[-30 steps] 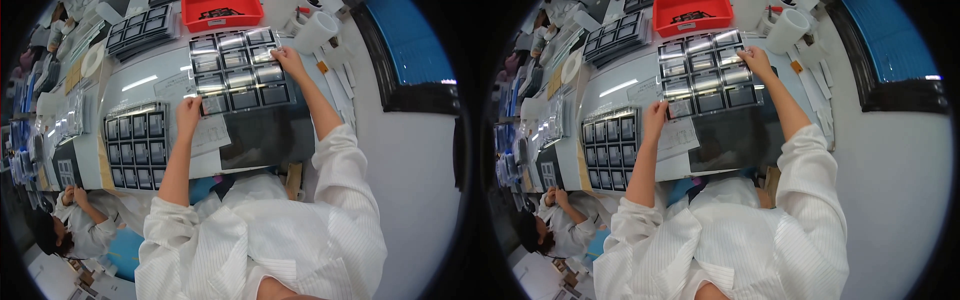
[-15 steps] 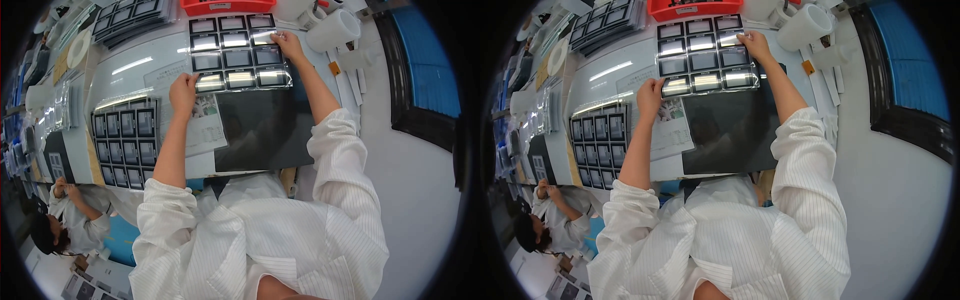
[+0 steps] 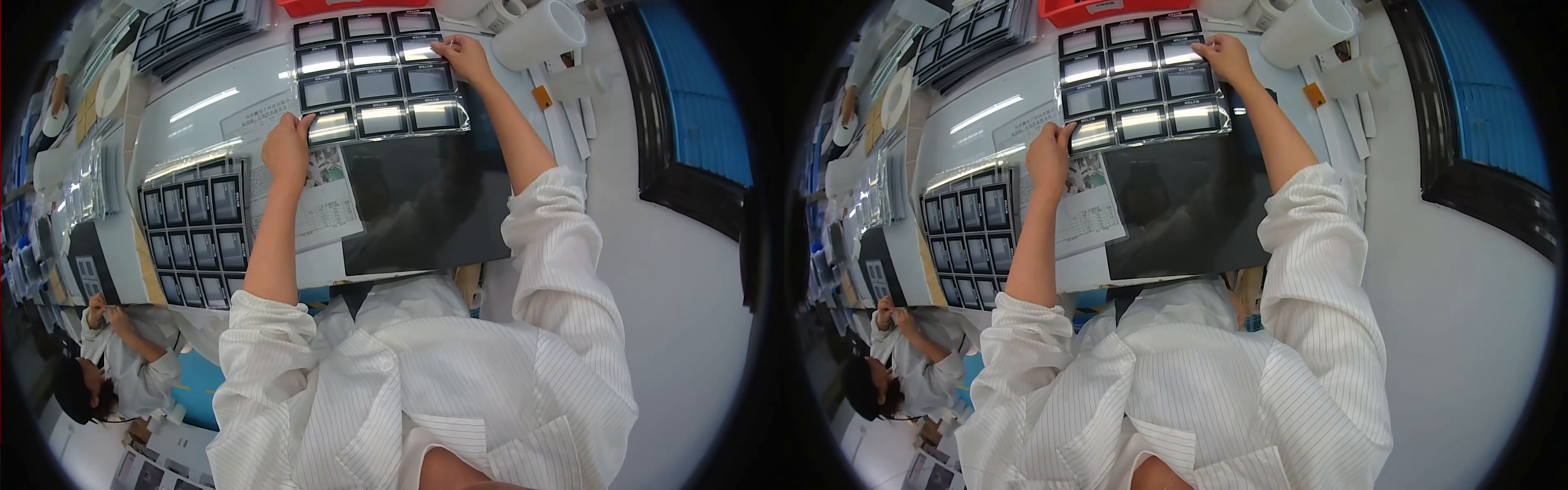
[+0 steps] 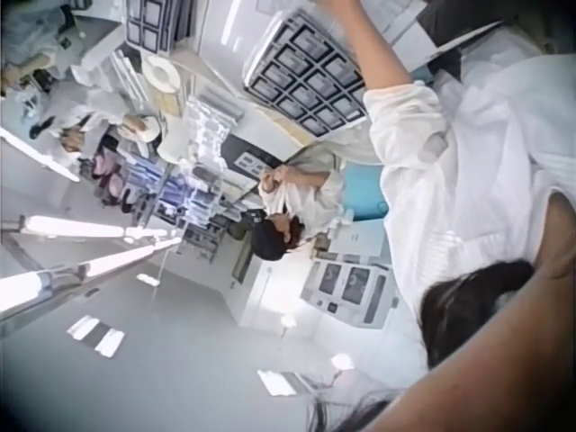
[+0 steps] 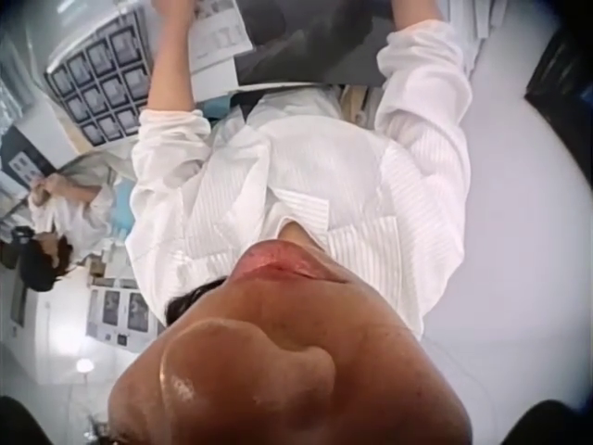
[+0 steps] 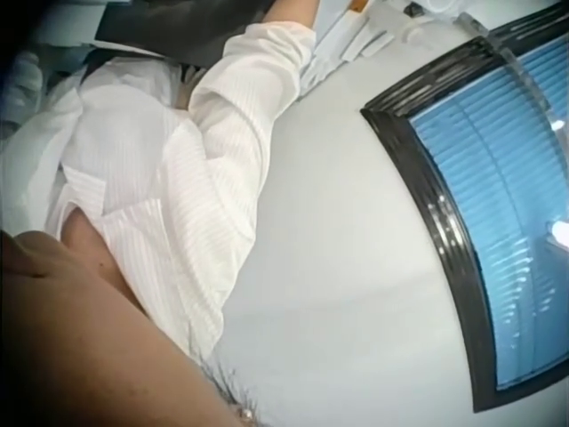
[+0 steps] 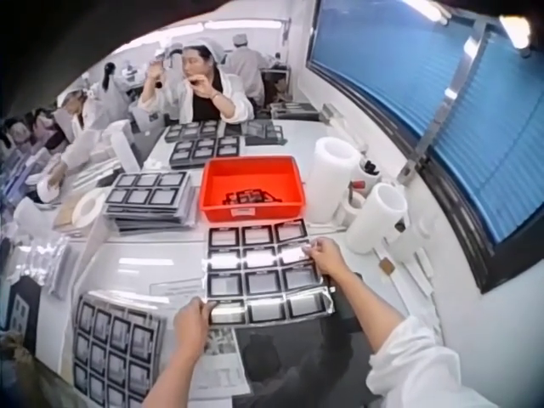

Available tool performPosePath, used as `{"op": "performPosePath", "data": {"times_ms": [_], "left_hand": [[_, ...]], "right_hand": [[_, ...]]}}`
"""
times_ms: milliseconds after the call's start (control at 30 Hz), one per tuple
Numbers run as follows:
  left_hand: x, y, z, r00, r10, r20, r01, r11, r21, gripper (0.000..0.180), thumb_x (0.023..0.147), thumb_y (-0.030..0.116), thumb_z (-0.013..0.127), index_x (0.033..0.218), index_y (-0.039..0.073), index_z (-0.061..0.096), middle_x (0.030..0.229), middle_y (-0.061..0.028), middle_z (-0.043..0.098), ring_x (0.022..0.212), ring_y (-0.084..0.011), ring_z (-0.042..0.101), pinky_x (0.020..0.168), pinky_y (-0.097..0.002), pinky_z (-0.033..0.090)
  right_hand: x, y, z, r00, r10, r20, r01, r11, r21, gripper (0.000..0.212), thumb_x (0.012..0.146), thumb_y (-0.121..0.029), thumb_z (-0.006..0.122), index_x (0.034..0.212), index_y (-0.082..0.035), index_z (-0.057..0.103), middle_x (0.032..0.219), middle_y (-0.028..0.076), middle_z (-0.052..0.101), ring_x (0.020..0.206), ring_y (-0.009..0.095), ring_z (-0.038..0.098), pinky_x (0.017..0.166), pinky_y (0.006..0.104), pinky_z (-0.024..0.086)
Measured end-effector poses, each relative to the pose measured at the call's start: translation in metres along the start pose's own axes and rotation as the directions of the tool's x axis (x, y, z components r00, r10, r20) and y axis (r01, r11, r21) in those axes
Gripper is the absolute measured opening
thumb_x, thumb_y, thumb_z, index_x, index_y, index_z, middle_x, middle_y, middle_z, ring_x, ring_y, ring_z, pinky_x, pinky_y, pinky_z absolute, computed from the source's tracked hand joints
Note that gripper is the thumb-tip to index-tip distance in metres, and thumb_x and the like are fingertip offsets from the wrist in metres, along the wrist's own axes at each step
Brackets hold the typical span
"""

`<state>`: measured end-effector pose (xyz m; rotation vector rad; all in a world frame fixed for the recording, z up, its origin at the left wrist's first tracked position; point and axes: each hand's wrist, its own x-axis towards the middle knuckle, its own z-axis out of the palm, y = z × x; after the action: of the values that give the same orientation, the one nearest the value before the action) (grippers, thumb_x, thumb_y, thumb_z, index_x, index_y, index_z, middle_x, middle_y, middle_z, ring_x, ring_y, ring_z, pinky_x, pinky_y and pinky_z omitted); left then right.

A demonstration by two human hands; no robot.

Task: The person places small components into a grid tray by hand.

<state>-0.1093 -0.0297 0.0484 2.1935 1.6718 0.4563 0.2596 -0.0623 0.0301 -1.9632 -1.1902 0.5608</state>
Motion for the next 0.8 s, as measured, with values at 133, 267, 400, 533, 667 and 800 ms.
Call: {"op": "performPosePath", "data": {"times_ms": [133,267,400,533,667,800], "left_hand": [[-0.004,0.001,-0.001,1.000,-0.016,0.014,0.016,1.000,0.024,0.041,0.086,0.044,0.061,0.074,0.005,0.059,0.064,-0.0148,0.061,0.063,-0.0363,0.059,0.057,-0.0442,0.043],[-0.006,-0.002,0.000,1.000,-0.021,-0.008,0.021,1.000,-0.008,0.040,0.086,0.044,0.061,0.074,0.005,0.059,0.065,-0.0149,0.062,0.064,-0.0365,0.060,0.057,-0.0450,0.043],[-0.008,0.002,-0.003,1.000,-0.027,-0.006,0.027,1.000,0.006,0.040,0.086,0.043,0.061,0.074,0.005,0.058,0.064,-0.0148,0.061,0.063,-0.0363,0.060,0.057,-0.0450,0.043],[-0.005,0.007,-0.007,0.996,-0.047,0.075,0.041,0.996,0.085,0.036,0.088,0.041,0.059,0.082,0.006,0.058,0.070,-0.0148,0.063,0.068,-0.0359,0.061,0.059,-0.0447,0.045],[-0.010,0.013,-0.002,0.979,0.113,-0.170,-0.077,0.976,0.201,0.036,0.088,0.040,0.057,0.094,0.005,0.056,0.091,-0.0154,0.062,0.083,-0.0338,0.060,0.064,-0.0459,0.046],[-0.013,-0.008,0.012,0.933,0.249,-0.261,-0.151,0.926,0.347,0.026,0.089,0.028,0.053,0.097,0.003,0.056,0.091,-0.0130,0.058,0.087,-0.0312,0.057,0.070,-0.0446,0.046]], "right_hand": [[-0.005,-0.002,0.002,1.000,0.028,-0.013,-0.028,1.000,0.010,0.037,0.077,-0.036,0.074,0.086,0.000,0.067,0.069,0.008,0.067,0.063,0.014,0.063,0.059,0.0277,0.047],[-0.007,-0.009,0.001,1.000,0.002,0.000,-0.002,1.000,-0.027,0.038,0.077,-0.036,0.074,0.087,0.000,0.067,0.068,0.008,0.067,0.063,0.015,0.063,0.059,0.0278,0.048],[-0.007,-0.012,0.000,1.000,0.007,0.001,-0.007,0.998,-0.058,0.038,0.077,-0.036,0.074,0.086,0.001,0.067,0.066,0.007,0.066,0.062,0.015,0.063,0.060,0.0276,0.047],[-0.008,-0.017,0.001,0.999,0.023,-0.027,-0.028,0.980,-0.196,0.044,0.075,-0.039,0.074,0.092,0.001,0.066,0.078,0.011,0.067,0.071,0.020,0.064,0.065,0.0317,0.049],[-0.015,-0.014,0.003,0.972,-0.063,-0.225,-0.071,0.838,-0.541,0.053,0.076,-0.035,0.071,0.106,0.007,0.059,0.102,0.024,0.064,0.094,0.036,0.062,0.081,0.0420,0.049],[-0.048,-0.020,-0.003,0.990,0.112,0.085,-0.041,0.811,-0.584,0.047,0.083,-0.033,0.055,0.104,0.010,0.057,0.109,0.032,0.057,0.102,0.047,0.054,0.089,0.0467,0.044]]}}
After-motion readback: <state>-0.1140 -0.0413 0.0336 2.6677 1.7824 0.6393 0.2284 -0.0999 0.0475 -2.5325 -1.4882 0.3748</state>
